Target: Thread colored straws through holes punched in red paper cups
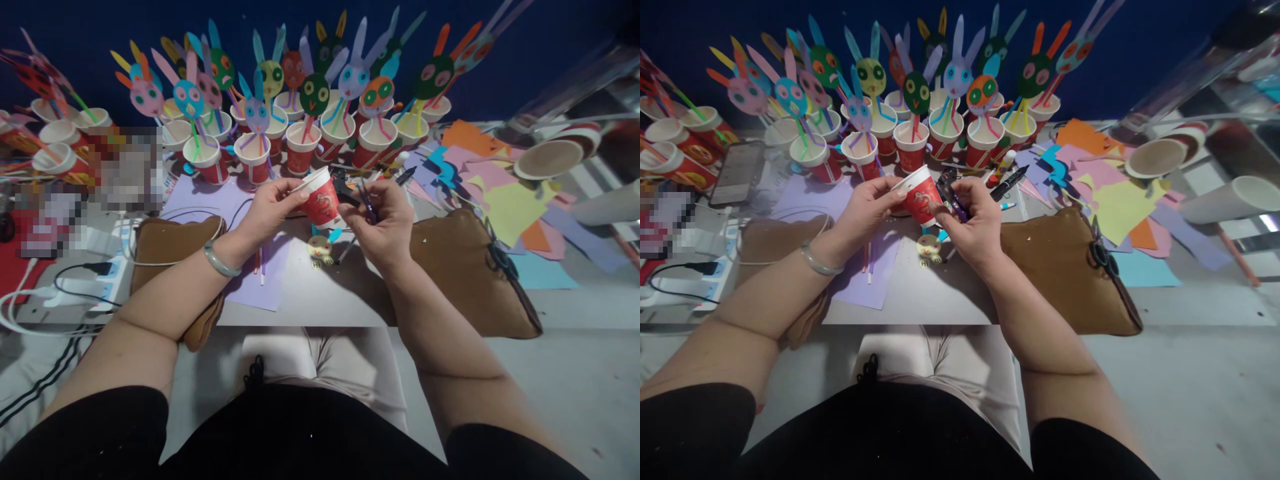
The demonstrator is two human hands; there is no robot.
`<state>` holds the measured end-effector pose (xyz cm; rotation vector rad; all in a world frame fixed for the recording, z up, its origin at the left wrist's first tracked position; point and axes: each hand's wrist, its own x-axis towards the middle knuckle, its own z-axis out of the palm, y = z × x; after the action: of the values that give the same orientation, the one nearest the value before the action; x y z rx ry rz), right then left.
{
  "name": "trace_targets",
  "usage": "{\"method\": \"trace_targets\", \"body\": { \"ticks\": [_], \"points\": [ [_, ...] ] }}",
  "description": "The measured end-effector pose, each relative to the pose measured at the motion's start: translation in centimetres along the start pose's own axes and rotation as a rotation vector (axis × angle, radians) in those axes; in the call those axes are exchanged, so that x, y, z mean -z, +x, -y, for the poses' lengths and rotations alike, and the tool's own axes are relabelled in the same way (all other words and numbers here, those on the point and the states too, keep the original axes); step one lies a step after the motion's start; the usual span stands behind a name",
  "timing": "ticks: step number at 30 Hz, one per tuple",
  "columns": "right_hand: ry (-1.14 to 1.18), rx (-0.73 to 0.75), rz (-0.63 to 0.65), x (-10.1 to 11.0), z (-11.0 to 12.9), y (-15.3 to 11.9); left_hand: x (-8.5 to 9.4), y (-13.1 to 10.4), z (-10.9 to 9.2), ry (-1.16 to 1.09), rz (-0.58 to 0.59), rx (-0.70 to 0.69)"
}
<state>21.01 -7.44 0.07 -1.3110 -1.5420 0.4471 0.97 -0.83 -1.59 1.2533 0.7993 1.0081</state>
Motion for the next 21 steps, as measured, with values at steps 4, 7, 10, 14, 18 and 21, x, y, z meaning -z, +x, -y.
{"method": "trace_targets", "body": {
  "ticks": [4, 7, 10, 14, 18, 21],
  "points": [
    [-0.048, 0.016, 0.115, 0.1, -0.3, 0.4, 0.0, -0.1, -0.5, 0.021, -0.011, -0.019],
    [-0.102, -0.004, 0.226, 0.1, -0.5, 0.5, 0.1, -0.1, -0.8, 0.073, -0.024, -0.069],
    [-0.182, 0.007, 0.236, 0.0, -0.6, 0.4, 0.0, 0.0, -0.8, 0.074, -0.032, -0.073],
    [-0.269, 0.048, 0.172, -0.4, -0.9, 0.1, -0.4, -0.2, -0.5, 0.046, -0.043, -0.042],
    [-0.336, 0.059, 0.132, -0.9, -0.9, -0.5, -1.0, -0.8, -0.3, 0.038, -0.078, -0.043],
    [-0.394, 0.058, 0.116, -1.2, -0.9, -0.8, -1.3, -1.1, -0.2, 0.055, -0.13, -0.061]
  ]
}}
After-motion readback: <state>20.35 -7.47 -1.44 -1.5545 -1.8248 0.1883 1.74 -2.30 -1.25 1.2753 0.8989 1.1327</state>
